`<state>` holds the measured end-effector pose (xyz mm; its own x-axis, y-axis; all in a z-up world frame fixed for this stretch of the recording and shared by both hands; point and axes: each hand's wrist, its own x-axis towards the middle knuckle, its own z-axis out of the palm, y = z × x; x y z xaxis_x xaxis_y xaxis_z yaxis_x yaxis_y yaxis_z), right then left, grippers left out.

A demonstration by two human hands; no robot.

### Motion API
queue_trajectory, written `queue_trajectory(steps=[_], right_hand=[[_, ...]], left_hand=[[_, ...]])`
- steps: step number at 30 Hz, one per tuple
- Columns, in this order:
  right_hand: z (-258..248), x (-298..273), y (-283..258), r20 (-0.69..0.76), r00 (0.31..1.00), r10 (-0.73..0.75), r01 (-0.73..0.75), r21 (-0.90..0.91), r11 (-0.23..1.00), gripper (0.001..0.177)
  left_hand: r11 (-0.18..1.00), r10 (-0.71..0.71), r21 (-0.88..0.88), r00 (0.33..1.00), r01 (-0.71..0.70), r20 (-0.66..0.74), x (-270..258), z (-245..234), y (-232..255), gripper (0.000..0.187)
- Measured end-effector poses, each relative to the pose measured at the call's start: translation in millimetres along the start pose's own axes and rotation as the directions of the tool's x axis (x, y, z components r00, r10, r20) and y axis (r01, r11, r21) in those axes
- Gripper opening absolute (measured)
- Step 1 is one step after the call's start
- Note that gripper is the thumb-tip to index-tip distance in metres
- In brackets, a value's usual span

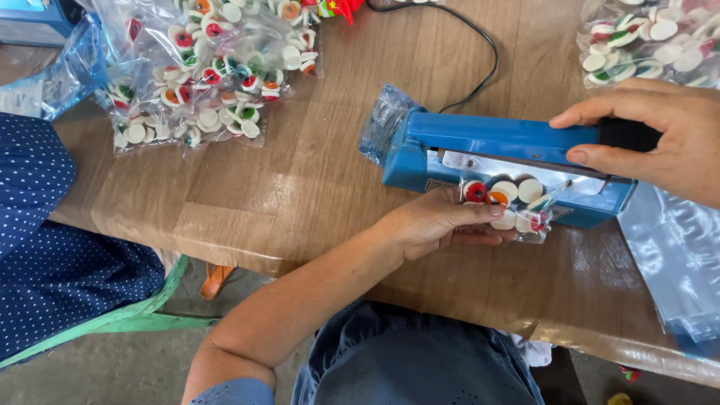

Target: Sealing small plastic bags containing colorful items using a manual heat sealer

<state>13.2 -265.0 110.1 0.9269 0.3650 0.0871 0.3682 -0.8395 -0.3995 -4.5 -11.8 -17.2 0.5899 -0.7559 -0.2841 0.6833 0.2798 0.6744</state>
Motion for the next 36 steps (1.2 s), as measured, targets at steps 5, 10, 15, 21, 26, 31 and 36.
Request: queue_trajectory(steps=[5,10,15,21,26,31,36], right_hand=[[0.2,-1.0,0.0,-0.013,1.000,-0.005,0.005,0.024,1.000,0.037],[-1.1,-0.6,-0.3,0.007,1.000,0.017,-0.017,-0.016,1.000,0.037],[-1.4,-1.5,-2.9,0.048,0.995,0.091,-0.087,-0.085,0.993,0.037],[6.1,-3.8,14.4,-0.001,1.000,0.027,-0.027,-0.093,0.995,0.029],[8.4,-2.7,16.9,-0.011,0.999,-0.030,0.028,-0.132,0.991,0.028],[5.6,-4.8,10.5,-0.009,1.000,0.012,-0.013,-0.161,0.987,0.027],[1.9,-7.1,-2.2,0.035,0.980,0.196,-0.188,-0.148,0.971,0.028]], left_hand=[[1.000,-0.023,-0.001,0.999,0.023,-0.030,1.8,-0.9,-0.4,0.039],[0.999,-0.034,0.012,0.999,0.033,0.016,-1.8,0.8,4.2,0.039],[0.998,-0.060,0.011,0.998,0.061,-0.021,-4.4,5.2,7.8,0.041],[0.996,-0.085,0.022,0.995,0.086,-0.058,-7.1,9.3,13.6,0.040],[0.995,-0.075,0.059,0.996,0.078,-0.051,-9.7,10.4,17.6,0.038],[0.992,-0.100,0.065,0.992,0.105,-0.073,-9.8,12.4,19.7,0.038],[0.993,-0.096,0.062,0.991,0.102,-0.098,-8.9,12.7,17.7,0.036]])
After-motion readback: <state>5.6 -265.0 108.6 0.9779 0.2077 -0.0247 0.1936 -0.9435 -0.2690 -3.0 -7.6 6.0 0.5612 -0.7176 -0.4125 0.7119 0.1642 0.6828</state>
